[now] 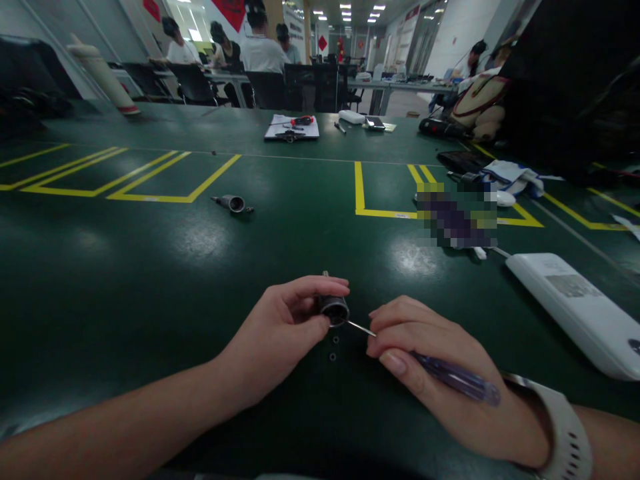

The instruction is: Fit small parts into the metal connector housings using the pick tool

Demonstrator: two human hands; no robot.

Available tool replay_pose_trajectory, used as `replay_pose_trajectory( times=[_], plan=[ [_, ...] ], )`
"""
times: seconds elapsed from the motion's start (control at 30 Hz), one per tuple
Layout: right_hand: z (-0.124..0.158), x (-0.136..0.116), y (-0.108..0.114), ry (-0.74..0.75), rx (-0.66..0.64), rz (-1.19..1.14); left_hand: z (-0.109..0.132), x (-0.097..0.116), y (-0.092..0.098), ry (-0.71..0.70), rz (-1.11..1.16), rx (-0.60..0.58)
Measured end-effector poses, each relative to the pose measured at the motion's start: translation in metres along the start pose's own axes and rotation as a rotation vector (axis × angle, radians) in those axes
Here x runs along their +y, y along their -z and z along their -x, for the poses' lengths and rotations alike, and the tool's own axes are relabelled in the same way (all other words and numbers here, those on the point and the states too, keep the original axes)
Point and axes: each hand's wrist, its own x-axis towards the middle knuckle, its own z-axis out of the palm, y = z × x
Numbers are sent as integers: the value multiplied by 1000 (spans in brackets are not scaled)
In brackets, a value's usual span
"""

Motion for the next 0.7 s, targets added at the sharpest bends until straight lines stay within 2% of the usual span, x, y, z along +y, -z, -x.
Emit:
replay_pose_trajectory(
  times=[0.27, 0.5, 0.7],
  plan=[
    [1, 1, -2, 36, -46, 43, 1, 0, -2, 34, 47, 23],
    [2, 0, -2, 60, -35, 55, -1, 1, -2, 36, 57, 11],
    [2, 1, -2, 8, -49, 32, 0, 3, -4, 49, 85, 2]
  ],
)
